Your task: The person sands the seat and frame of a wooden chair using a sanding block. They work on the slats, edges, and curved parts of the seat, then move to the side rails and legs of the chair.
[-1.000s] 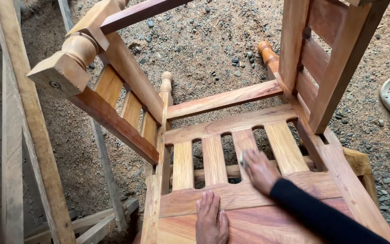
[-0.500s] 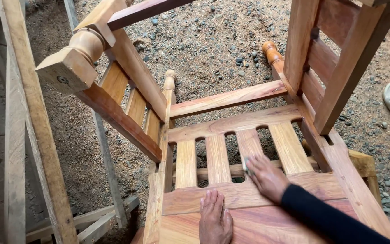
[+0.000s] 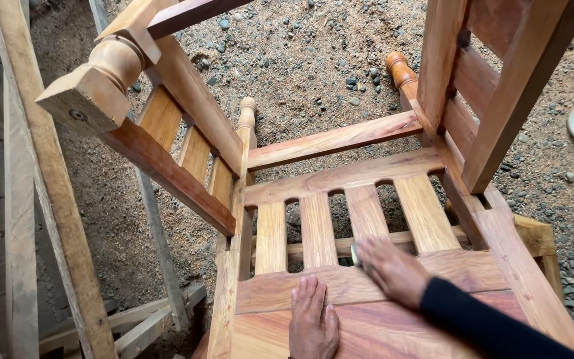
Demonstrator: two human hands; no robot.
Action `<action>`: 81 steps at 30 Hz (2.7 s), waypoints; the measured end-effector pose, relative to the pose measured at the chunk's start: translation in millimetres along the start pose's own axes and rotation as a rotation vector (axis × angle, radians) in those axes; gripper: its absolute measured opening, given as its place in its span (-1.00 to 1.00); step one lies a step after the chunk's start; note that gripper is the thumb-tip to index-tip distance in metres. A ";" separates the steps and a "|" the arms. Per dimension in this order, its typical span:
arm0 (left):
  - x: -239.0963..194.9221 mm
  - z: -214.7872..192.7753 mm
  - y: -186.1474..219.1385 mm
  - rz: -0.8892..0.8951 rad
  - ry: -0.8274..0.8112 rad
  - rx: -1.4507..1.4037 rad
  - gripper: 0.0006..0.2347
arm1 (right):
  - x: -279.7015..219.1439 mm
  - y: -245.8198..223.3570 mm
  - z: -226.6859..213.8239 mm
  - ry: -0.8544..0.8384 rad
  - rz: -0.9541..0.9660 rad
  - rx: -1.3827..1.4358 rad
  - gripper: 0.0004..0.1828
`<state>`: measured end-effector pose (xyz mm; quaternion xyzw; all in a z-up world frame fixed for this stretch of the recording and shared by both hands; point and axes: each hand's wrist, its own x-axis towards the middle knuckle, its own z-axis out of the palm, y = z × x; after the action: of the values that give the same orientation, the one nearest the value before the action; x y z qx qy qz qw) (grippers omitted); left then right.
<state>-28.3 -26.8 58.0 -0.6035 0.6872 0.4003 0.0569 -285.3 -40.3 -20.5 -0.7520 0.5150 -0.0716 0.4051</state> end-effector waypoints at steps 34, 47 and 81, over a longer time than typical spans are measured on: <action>1.8 -1.4 5.4 0.030 0.047 0.025 -0.59 | 51.8 33.2 -25.4 -0.142 0.102 -0.039 -0.43; -2.1 -1.1 9.7 0.085 0.123 0.013 -0.60 | 0.4 2.1 -41.7 -0.259 0.080 -0.096 -0.40; 1.1 6.2 1.2 0.062 0.126 -0.003 -0.60 | 82.2 83.4 -2.7 -0.081 0.371 -0.051 -0.38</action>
<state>-32.2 -23.9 53.8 -0.6060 0.7073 0.3639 0.0000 -308.7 -121.9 -101.1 -0.6566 0.6298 0.0476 0.4123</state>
